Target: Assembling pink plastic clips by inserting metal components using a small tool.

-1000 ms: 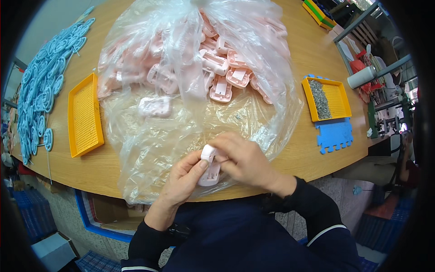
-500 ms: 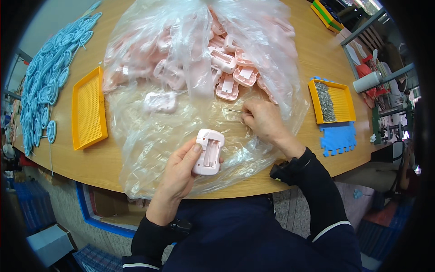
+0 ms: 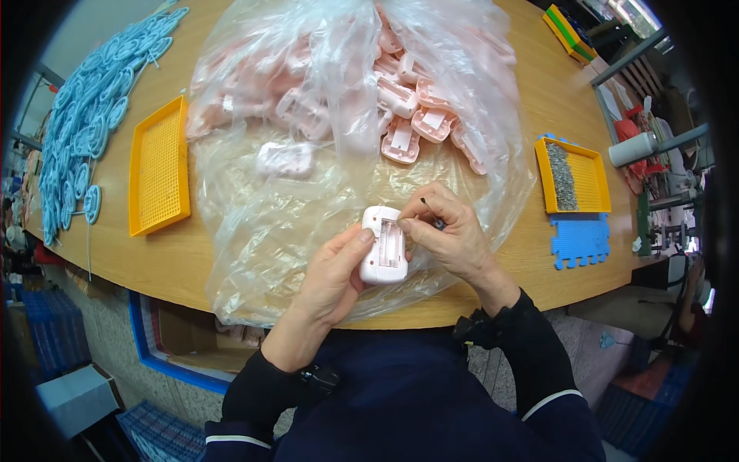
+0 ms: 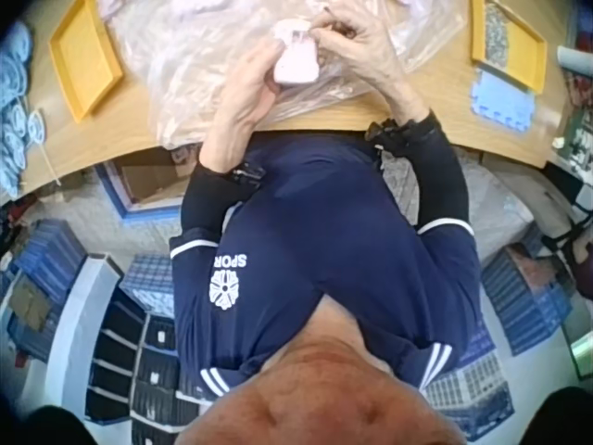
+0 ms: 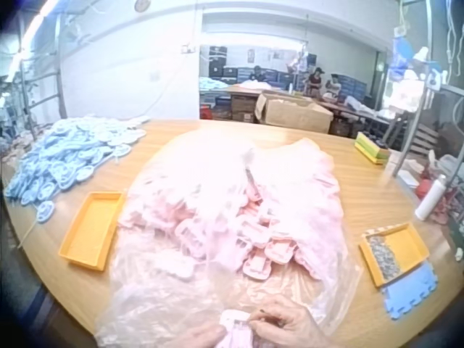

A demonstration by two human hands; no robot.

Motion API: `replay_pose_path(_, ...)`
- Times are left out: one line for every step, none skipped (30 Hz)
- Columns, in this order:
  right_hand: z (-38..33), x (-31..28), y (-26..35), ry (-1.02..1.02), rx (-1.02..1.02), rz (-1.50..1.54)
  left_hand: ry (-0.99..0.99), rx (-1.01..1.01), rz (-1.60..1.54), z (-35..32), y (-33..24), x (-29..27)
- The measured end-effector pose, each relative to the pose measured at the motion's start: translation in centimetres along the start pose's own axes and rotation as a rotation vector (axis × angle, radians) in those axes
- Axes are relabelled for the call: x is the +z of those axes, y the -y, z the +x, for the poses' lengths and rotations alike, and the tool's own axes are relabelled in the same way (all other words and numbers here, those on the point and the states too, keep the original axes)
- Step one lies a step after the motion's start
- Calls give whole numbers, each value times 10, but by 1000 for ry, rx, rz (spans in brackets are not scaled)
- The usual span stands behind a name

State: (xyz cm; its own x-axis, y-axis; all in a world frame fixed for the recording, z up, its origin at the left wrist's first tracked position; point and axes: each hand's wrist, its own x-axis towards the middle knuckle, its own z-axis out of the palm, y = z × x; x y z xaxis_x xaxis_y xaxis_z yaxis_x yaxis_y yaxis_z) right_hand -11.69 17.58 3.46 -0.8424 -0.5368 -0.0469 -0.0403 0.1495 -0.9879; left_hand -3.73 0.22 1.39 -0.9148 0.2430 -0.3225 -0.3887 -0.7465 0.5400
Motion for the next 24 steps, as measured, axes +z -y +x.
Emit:
replay_pose_path(0,0,-3,-23,-61,-99,-1,2,-9,-1,0,1)
replay_pose_path(0,1,-4,-21,-62,-99,-3,5,-18,-1,0,2)
replay_pose_path(-1,2,-6,-35,-90,-121,-3,7,-19,-2,0,2)
replay_pose_path(-2,3,-6,-50,-117,-144,0,6,-24,-2,0,1)
replay_pose_path(-2,4,-7,-49,-118,-145,4,6,-30,-2,0,1)
replay_pose_path(-3,6,-7,-55,-90,-59,4,7,-31,-3,0,1)
replay_pose_path(-4,7,-7,-62,-60,27,7,10,-31,-3,1,1)
replay_pose_path(-4,8,-8,-62,-61,25,10,13,-30,-3,1,1)
replay_pose_path(-4,9,-10,-86,-91,-4,11,13,-30,-3,1,1)
replay_pose_path(-5,10,-11,-112,-120,-34,2,16,-27,-3,2,1)
replay_pose_path(-6,12,-9,-113,-121,-35,-6,19,-24,-3,2,1)
replay_pose_path(-7,15,-6,-131,-129,-64,-6,20,-24,-4,3,1)
replay_pose_path(-7,17,-2,-149,-137,-93,-30,39,2,-4,4,1)
replay_pose_path(-7,18,0,-149,-138,-93,-54,58,28,-5,5,1)
replay_pose_path(-8,18,2,-162,-130,-150,-51,56,28,-5,5,1)
replay_pose_path(-8,18,3,-175,-121,-207,-63,59,43,-6,4,2)
replay_pose_path(-8,18,3,-177,-121,-209,-75,61,58,-6,4,2)
replay_pose_path(-6,18,4,-163,-170,-256,-76,63,59,-7,3,2)
replay_pose_path(-5,19,4,-148,-220,-302,-69,64,75,-8,2,2)
replay_pose_path(-5,19,4,-146,-222,-302,-62,64,91,-8,1,2)
replay_pose_path(-5,19,4,-143,-234,-319,-61,65,91,-8,1,1)
replay_pose_path(-4,19,3,-139,-245,-336,-63,62,89,-8,0,1)
replay_pose_path(-4,20,3,-137,-246,-336,-66,60,86,-9,0,1)
replay_pose_path(-5,21,3,-142,-258,-354,-66,61,86,-8,0,0)
